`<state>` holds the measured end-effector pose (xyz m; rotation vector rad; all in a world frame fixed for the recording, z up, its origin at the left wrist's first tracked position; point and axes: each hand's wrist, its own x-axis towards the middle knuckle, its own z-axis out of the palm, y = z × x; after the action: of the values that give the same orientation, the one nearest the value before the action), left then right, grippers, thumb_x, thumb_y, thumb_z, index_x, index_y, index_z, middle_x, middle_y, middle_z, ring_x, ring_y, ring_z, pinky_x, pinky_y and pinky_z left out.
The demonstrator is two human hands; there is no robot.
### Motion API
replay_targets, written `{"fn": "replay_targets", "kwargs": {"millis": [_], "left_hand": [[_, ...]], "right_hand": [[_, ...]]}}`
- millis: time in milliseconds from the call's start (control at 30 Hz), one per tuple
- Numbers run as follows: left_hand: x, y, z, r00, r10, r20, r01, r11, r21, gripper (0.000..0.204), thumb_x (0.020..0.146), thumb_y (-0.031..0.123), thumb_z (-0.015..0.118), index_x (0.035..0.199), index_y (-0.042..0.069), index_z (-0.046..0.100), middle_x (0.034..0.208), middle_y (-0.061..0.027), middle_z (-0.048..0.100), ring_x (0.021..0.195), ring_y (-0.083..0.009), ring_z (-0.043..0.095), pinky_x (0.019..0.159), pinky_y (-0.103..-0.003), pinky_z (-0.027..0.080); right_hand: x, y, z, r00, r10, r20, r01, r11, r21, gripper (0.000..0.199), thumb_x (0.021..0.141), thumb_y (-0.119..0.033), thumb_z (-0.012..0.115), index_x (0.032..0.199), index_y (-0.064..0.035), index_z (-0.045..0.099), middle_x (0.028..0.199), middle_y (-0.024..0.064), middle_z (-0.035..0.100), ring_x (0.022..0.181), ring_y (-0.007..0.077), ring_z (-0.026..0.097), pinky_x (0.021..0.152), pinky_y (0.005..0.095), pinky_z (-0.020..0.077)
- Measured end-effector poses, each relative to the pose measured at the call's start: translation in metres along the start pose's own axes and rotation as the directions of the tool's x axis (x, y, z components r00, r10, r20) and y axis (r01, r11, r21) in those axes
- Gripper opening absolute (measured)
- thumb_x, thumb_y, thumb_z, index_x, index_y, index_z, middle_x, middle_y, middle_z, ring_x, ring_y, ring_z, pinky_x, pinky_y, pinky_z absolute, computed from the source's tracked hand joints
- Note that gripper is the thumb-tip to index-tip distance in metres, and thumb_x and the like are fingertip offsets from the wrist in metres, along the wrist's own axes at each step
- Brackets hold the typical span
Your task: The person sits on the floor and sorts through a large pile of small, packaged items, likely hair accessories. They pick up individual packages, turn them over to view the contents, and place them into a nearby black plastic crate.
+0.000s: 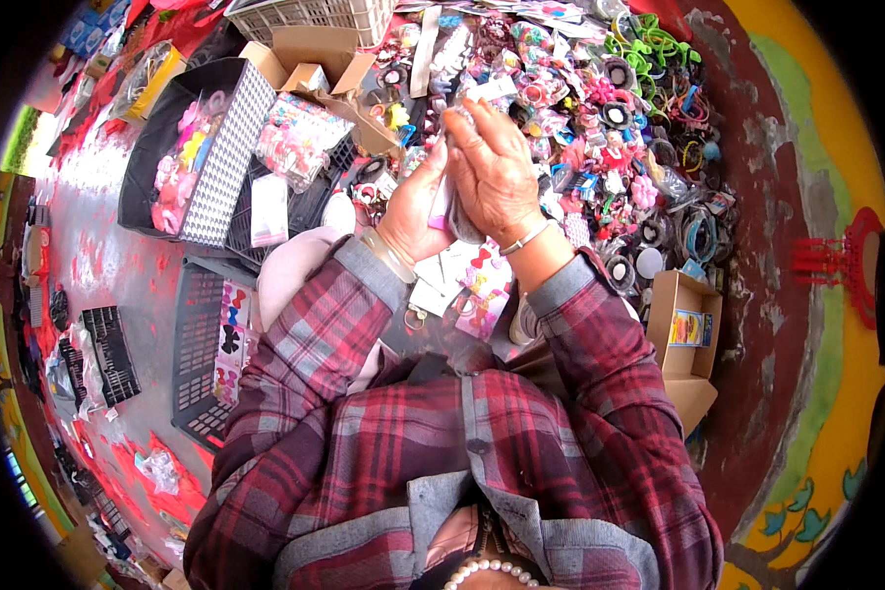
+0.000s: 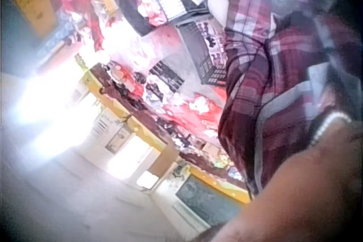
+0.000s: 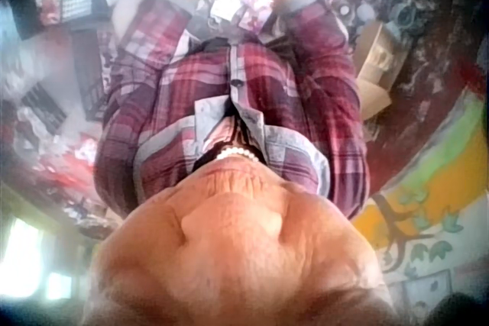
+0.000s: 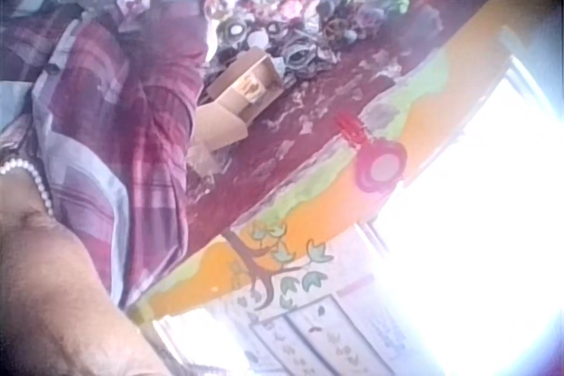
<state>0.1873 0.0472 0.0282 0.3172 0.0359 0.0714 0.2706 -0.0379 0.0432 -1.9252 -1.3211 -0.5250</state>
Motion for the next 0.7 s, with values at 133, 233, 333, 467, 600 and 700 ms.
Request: {"fn": "replay_targets", "kwargs": {"millis": [133, 233, 333, 467, 600, 700], "left_hand": [[-0.001, -0.001, -0.017, 0.987, -0.119, -0.110, 0.117, 0.993, -0.019, 0.037, 0.090, 0.019, 0.044, 0.123, 0.004, 0.042, 0.119, -0.0126, 0.050, 0.111, -0.0257, 0.048, 0.099, -0.041, 0.034], [-0.006, 0.006, -0.017, 0.988, -0.114, -0.107, 0.120, 0.992, 0.044, 0.034, 0.088, 0.013, 0.044, 0.119, 0.001, 0.046, 0.112, -0.0138, 0.055, 0.105, -0.0265, 0.053, 0.095, -0.042, 0.038], [-0.003, 0.020, -0.037, 0.989, 0.081, -0.127, -0.030, 0.931, 0.364, 0.031, 0.085, 0.006, 0.045, 0.115, -0.002, 0.049, 0.106, -0.0142, 0.058, 0.099, -0.0254, 0.057, 0.089, -0.039, 0.045], [-0.009, 0.035, -0.007, 0.994, -0.003, -0.109, 0.018, 0.991, 0.132, 0.031, 0.085, 0.004, 0.046, 0.115, 0.000, 0.049, 0.104, -0.0125, 0.058, 0.096, -0.0234, 0.058, 0.085, -0.038, 0.048], [-0.011, 0.039, 0.002, 0.997, 0.000, -0.083, 0.021, 0.967, 0.253, 0.038, 0.085, 0.005, 0.047, 0.122, 0.000, 0.043, 0.109, -0.0114, 0.056, 0.098, -0.0208, 0.056, 0.085, -0.034, 0.046], [-0.011, 0.039, 0.003, 0.998, 0.041, -0.048, -0.022, 0.939, 0.344, 0.041, 0.086, 0.005, 0.047, 0.125, 0.000, 0.039, 0.113, -0.0108, 0.054, 0.100, -0.0191, 0.055, 0.087, -0.032, 0.044]], "right_hand": [[0.003, 0.013, -0.001, 0.992, 0.076, -0.102, -0.071, 0.996, 0.057, 0.029, 0.081, -0.013, 0.053, 0.109, -0.0052, 0.056, 0.105, 0.0165, 0.055, 0.099, 0.0336, 0.053, 0.084, 0.0394, 0.0427], [0.001, 0.037, -0.001, 0.949, 0.275, -0.153, -0.270, 0.961, 0.053, 0.026, 0.087, -0.015, 0.049, 0.107, -0.0022, 0.058, 0.092, 0.0150, 0.062, 0.088, 0.0295, 0.059, 0.080, 0.0343, 0.0455], [-0.018, 0.093, 0.013, 0.685, 0.722, 0.095, -0.640, 0.534, 0.552, 0.022, 0.088, -0.019, 0.049, 0.095, -0.0011, 0.060, 0.079, 0.0093, 0.064, 0.071, 0.0195, 0.062, 0.065, 0.0305, 0.0488], [-0.019, 0.105, -0.012, 0.459, 0.615, 0.641, -0.568, -0.352, 0.744, 0.037, 0.089, -0.036, 0.047, 0.103, -0.0033, 0.056, 0.087, 0.0086, 0.063, 0.069, 0.0175, 0.061, 0.053, 0.0282, 0.0500], [-0.011, 0.086, -0.030, 0.583, 0.415, 0.698, -0.638, -0.298, 0.710, 0.061, 0.083, -0.051, 0.051, 0.124, -0.0074, 0.045, 0.100, 0.0068, 0.061, 0.081, 0.0159, 0.060, 0.059, 0.0277, 0.0501], [-0.006, 0.066, -0.048, 0.556, 0.223, 0.801, -0.766, -0.236, 0.598, 0.058, 0.082, -0.049, 0.055, 0.120, -0.0055, 0.050, 0.098, 0.0058, 0.062, 0.079, 0.0126, 0.059, 0.063, 0.0221, 0.0478]]}}
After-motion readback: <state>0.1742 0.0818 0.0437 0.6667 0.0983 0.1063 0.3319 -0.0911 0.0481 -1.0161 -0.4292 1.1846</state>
